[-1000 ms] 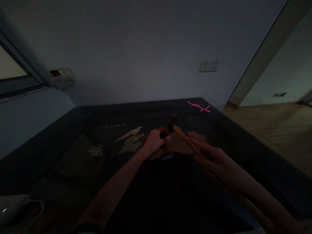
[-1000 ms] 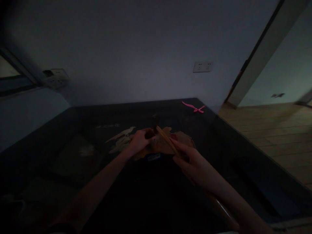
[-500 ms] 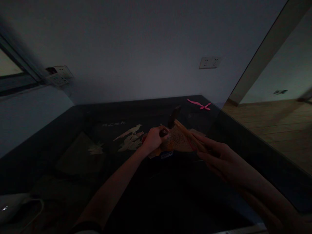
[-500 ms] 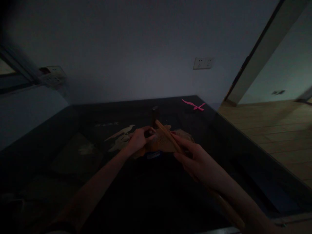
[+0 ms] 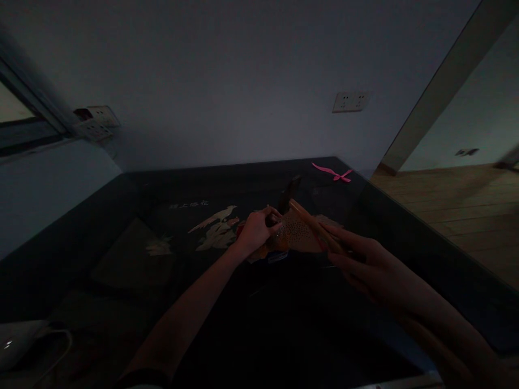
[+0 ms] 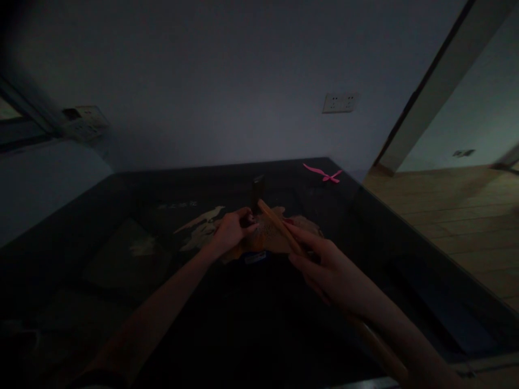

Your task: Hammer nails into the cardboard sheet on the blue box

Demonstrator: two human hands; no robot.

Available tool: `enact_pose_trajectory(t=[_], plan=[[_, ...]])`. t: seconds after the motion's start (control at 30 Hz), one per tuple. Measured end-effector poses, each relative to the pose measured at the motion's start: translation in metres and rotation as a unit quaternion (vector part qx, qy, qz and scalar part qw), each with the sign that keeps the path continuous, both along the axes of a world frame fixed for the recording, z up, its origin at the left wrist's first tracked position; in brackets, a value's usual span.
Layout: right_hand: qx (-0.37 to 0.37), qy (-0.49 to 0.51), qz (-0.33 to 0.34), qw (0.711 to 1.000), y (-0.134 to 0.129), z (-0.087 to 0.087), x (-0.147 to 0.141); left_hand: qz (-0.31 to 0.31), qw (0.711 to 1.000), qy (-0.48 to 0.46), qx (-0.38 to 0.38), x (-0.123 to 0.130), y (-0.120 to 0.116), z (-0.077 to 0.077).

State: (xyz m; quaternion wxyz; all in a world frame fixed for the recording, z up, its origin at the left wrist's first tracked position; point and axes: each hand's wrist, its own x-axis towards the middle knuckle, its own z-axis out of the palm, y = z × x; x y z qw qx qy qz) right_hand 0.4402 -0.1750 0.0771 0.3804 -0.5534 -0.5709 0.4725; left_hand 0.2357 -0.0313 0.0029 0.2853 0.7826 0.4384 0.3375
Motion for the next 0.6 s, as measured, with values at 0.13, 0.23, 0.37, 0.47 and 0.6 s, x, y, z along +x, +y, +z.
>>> enact_pose_trajectory(t=[0.13, 0.23, 0.37, 0.47, 0.6], plan=[[-0.017, -0.015, 0.022, 1.000, 0.004, -0.008, 0.000, 0.011, 1.000, 0.008, -0.006, -0.001, -0.001, 0.001], [-0.026, -0.021, 0.028, 0.999, 0.004, -0.008, 0.000, 0.014, 1.000, 0.010, -0.002, -0.001, -0.002, 0.002], [-0.035, -0.024, 0.019, 0.999, 0.002, -0.006, 0.000, 0.016, 1.000, 0.009, 0.002, 0.000, -0.002, 0.003], [-0.053, -0.030, 0.019, 0.998, 0.004, -0.010, 0.000, 0.011, 1.000, 0.021, 0.001, 0.000, -0.002, 0.004], [-0.046, -0.038, 0.034, 0.998, 0.005, -0.010, 0.001, 0.003, 1.000, 0.009, 0.011, -0.001, -0.002, 0.002]])
